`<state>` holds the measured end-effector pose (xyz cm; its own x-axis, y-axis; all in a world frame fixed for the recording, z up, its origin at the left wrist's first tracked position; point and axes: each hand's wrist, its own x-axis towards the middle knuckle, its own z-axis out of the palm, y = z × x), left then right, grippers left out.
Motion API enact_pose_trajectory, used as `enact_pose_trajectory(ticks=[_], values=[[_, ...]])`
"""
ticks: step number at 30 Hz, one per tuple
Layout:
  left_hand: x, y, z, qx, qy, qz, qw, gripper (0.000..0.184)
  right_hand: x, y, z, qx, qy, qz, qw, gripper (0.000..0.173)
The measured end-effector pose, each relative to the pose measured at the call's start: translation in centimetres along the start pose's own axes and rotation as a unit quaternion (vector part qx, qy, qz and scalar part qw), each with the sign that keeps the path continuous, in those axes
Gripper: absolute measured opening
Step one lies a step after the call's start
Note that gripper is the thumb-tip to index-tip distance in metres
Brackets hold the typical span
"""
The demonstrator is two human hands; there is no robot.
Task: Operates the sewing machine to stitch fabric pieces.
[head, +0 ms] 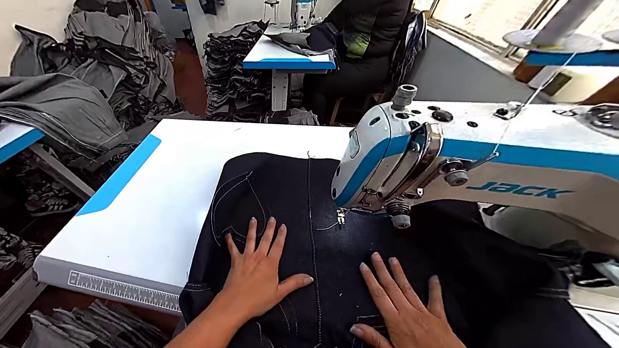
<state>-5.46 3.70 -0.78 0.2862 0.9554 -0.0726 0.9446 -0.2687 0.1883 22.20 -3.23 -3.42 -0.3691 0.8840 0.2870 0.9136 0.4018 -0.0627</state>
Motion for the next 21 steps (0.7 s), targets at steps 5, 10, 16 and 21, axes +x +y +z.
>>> enact_pose_trajectory(ticks=[5,10,16,21], values=[[-0.3,-0.4,-0.4,0.018,-0.018,0.010,1.000,0.110,-0.4,-1.4,-0.4,-0.009,-0.025,0.034,0.999,0.109],[-0.8,1.5,-3.5,-0.001,-0.135,-0.028,0.990,0.100,-0.5,-1.6,-1.7,0.015,-0.071,0.035,0.997,0.103],[-0.1,8.3,-2.9,-0.076,-0.108,0.123,0.983,0.087,-0.9,-2.0,-5.9,0.151,-0.141,0.054,0.977,0.074],[-0.7,7.9,0.7,-0.044,-0.089,0.184,0.978,0.075,-6.1,3.2,-11.4,0.110,0.095,0.076,0.986,0.032]])
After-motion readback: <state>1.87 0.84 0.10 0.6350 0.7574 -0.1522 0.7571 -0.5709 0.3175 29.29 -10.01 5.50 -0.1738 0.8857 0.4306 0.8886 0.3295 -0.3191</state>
